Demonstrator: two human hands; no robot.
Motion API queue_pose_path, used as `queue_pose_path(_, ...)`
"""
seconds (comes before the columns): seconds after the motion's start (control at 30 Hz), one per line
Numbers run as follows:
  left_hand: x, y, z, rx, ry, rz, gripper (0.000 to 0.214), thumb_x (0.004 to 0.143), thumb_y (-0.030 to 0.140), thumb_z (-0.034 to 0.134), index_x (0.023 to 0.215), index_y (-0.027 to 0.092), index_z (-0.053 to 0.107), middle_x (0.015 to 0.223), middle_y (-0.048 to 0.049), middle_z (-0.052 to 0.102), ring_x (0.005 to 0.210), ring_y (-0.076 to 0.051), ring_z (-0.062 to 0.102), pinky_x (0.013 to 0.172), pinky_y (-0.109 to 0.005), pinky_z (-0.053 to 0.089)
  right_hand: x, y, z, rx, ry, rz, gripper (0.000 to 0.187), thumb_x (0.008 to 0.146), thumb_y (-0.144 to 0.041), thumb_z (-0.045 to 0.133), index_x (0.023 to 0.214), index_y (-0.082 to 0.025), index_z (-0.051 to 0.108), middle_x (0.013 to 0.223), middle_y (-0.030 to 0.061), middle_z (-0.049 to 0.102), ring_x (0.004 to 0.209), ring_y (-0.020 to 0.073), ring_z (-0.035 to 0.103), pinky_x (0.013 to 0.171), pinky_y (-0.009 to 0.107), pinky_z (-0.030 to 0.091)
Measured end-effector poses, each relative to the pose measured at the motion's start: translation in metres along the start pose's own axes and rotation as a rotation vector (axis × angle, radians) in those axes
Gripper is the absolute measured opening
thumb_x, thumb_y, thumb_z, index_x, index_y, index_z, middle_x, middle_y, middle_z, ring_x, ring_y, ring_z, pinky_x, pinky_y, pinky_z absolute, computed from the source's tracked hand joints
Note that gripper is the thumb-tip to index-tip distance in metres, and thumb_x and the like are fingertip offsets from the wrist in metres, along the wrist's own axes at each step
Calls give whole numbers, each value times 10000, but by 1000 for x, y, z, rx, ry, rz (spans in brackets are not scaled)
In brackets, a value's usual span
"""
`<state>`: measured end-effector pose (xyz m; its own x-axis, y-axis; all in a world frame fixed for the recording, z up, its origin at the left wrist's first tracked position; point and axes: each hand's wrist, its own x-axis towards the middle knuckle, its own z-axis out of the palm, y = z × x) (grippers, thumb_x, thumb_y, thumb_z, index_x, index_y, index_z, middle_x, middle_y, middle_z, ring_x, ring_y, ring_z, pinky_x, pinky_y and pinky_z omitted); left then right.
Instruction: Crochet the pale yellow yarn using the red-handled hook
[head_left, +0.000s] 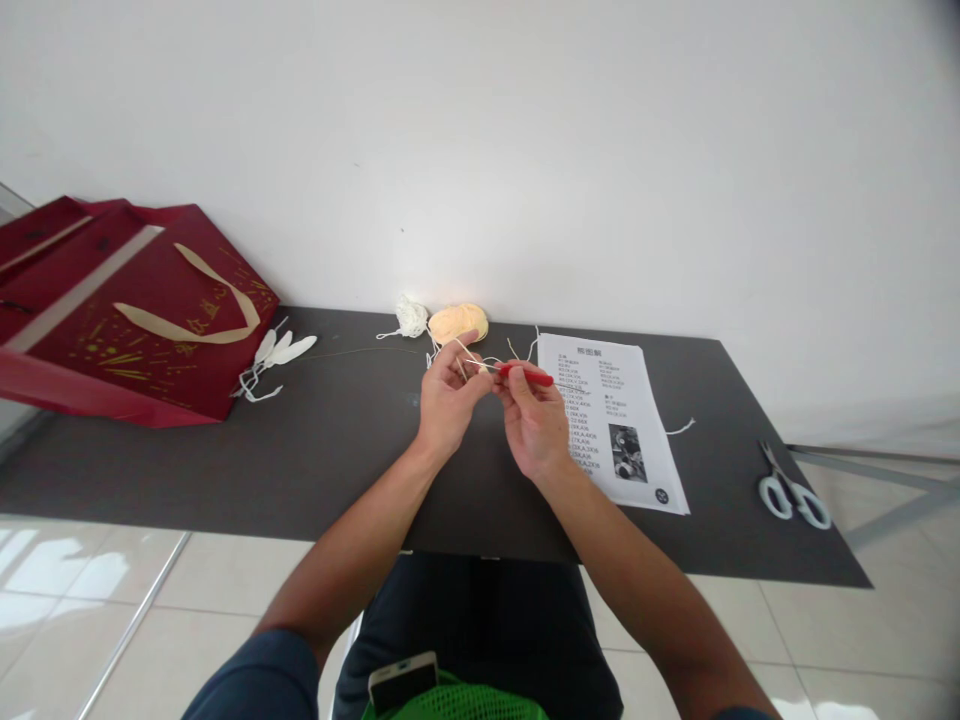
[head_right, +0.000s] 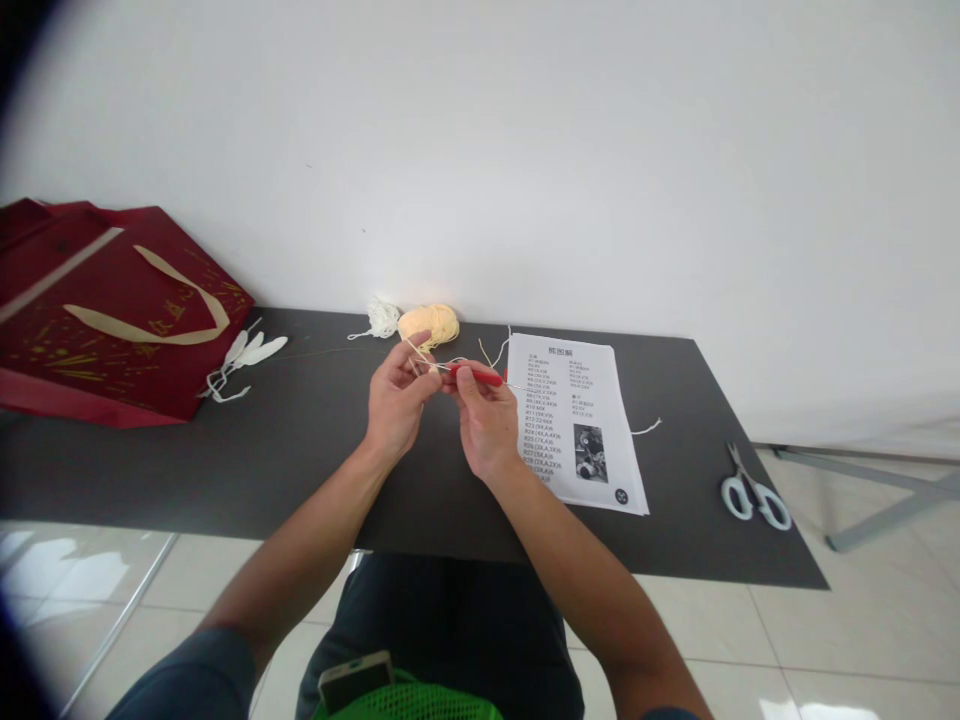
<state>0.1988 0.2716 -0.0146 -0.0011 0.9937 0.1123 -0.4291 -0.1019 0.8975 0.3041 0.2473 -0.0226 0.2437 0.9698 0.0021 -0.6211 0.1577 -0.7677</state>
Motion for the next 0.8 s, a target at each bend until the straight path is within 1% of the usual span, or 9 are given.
queue_pose_path(0.13, -3, -1, 2, -20, 15, 35, 486, 778, 141, 809, 1244, 216, 692, 853, 36, 606, 731, -71, 561, 718, -202, 481, -1, 2, 0, 38, 0, 21, 186, 806, -375, 875, 928, -257, 798, 944, -17, 825, 853, 146, 760, 860, 340, 649)
queue_pose_path(0.33, -3, -5, 1, -37, 59, 69, 437, 795, 135, 797, 1211, 229, 703, 890, 28, 613, 771, -72, 577, 764, -202, 487, 1, -2, -1, 25, -3, 43, 215, 803, -399, 873, 925, -249, 781, 925, -12, 815, 788, 126, 736, 817, 306, 642)
queue_pose_path(0.43, -3, -5, 0, -21, 41, 83, 449, 787, 130, 799, 1213, 232, 700, 885, 29, 616, 770, -73, 578, 762, -203, 485, 1, -3, 0, 30, -22, 25, 201, 824, -404, 859, 906, -248, 763, 924, -17, 799, 790, 118, 724, 790, 284, 637)
queue_pose_path(0.6, -1, -9, -2, 5, 40, 113, 509, 735, 143, 822, 1219, 244, 705, 872, 25, 626, 754, -86, 580, 734, -212, 486, 1, -5, 1, 62, -64, 2, 189, 845, -407, 845, 897, -251, 751, 926, -26, 786, 780, 100, 717, 734, 239, 624)
queue_pose_path(0.7, -1, -11, -2, 20, 40, 137, 515, 729, 135, 812, 1221, 248, 711, 871, 20, 632, 761, -90, 582, 706, -204, 470, 1, -6, 1, 63, -66, -5, 191, 843, -407, 847, 897, -258, 742, 929, -27, 780, 785, 104, 717, 729, 245, 626)
queue_pose_path(0.8, -2, -10, -1, 71, 53, 168, 478, 755, 171, 814, 1215, 246, 710, 862, 17, 639, 748, -92, 589, 692, -209, 471, 3, -6, -1, 67, -73, -11, 182, 846, -401, 845, 887, -260, 737, 932, -29, 769, 780, 102, 706, 733, 248, 625)
